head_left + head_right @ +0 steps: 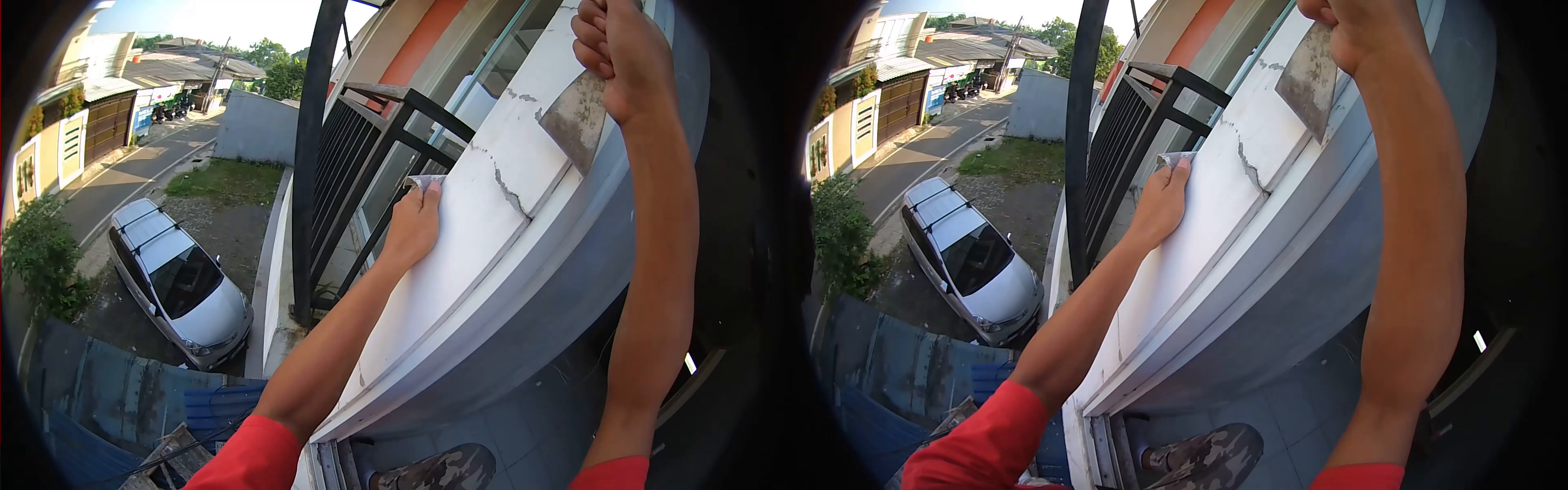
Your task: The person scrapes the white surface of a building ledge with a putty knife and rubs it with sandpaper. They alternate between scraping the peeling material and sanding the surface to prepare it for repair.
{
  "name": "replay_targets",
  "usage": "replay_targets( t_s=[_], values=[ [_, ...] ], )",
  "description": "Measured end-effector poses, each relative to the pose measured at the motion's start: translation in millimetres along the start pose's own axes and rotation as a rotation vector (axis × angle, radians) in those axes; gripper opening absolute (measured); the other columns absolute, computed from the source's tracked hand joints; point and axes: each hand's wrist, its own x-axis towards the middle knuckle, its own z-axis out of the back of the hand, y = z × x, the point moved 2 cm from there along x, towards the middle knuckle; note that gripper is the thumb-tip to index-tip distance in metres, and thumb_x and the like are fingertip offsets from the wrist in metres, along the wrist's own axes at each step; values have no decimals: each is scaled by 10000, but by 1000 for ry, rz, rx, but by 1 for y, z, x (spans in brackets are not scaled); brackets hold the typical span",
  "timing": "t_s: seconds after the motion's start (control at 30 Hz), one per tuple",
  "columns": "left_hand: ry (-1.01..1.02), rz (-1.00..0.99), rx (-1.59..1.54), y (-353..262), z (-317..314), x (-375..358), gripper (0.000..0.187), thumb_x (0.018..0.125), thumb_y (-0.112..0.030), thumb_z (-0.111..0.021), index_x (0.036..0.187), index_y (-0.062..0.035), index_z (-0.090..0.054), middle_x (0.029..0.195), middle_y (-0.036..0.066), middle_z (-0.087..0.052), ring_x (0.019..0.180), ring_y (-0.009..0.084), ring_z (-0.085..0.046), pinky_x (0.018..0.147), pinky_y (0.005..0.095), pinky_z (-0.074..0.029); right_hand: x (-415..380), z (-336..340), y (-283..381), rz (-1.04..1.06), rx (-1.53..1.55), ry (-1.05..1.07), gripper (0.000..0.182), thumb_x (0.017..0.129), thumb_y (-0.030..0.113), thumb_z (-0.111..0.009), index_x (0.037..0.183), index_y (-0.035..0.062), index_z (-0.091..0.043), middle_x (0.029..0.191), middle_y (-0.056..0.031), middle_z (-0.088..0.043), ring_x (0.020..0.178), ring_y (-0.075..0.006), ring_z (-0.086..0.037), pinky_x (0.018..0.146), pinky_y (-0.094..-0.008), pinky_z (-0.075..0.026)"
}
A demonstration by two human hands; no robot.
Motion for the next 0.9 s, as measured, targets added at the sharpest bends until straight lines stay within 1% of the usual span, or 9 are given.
replay_targets(
  t_s=[0.17,0.23,0.27,0.4,0.5,0.67,0.77,0.8,0.9],
  values=[
    [-4,9,-16,-7,5,-3,583,1069,-437,-415,954,91,-634,914,281,-689,851,398,-664,836,449,-485,-34,-5,-89,-263,-359,-16,496,983,459,-675,677,133,-459,520,50,-375,425,-64,-314,418,-238,-297],
    [-23,-22,-20,-6,2,-4,577,1069,-428,-416,951,93,-635,911,281,-688,851,402,-664,836,450,-484,-44,-14,-98,-104,-405,106,489,987,450,-667,681,130,-459,519,46,-386,431,-61,-330,422,-234,-301],
    [-33,-40,-17,-6,4,-3,574,1069,-423,-417,949,94,-636,910,281,-688,852,405,-664,836,451,-483,-46,-19,-100,-24,-422,164,486,990,446,-663,683,129,-459,519,44,-391,434,-60,-338,424,-231,-303],
    [5,16,-8,-4,7,-2,570,1067,-414,-420,938,96,-639,902,290,-687,852,416,-663,835,459,-484,-14,-6,-65,-57,-514,38,466,1000,425,-660,689,128,-480,514,41,-385,425,-60,-338,409,-237,-311],
    [-14,33,-10,2,6,-1,570,1063,-413,-424,928,97,-640,902,301,-687,860,429,-663,839,471,-484,-43,-15,-77,29,-391,204,471,1008,443,-634,682,137,-485,514,43,-381,429,-52,-330,415,-231,-302],
    [3,37,-12,-3,11,-4,577,1060,-415,-425,918,103,-636,932,315,-687,884,438,-665,856,482,-480,1,16,-62,-126,-415,-41,471,1016,407,-638,670,135,-469,522,43,-359,416,-54,-304,401,-244,-271],
    [-13,44,-34,-5,12,-5,574,1059,-413,-431,927,107,-634,955,320,-686,886,433,-666,863,477,-481,-49,-8,-74,-249,-252,28,487,1022,405,-621,652,140,-448,517,40,-350,416,-62,-316,399,-245,-270],
    [7,45,-22,-6,10,-5,573,1059,-412,-430,929,107,-635,957,321,-686,887,433,-667,864,476,-481,-67,-14,-80,-220,-337,113,495,1020,396,-629,642,141,-435,517,39,-348,417,-65,-329,395,-249,-278],
    [20,36,-7,-6,14,-4,574,1060,-413,-425,934,106,-636,956,321,-685,889,434,-670,866,474,-482,-44,-15,-60,-66,-384,90,505,1013,419,-632,632,145,-443,499,44,-347,417,-60,-331,395,-245,-285]
  ],
)
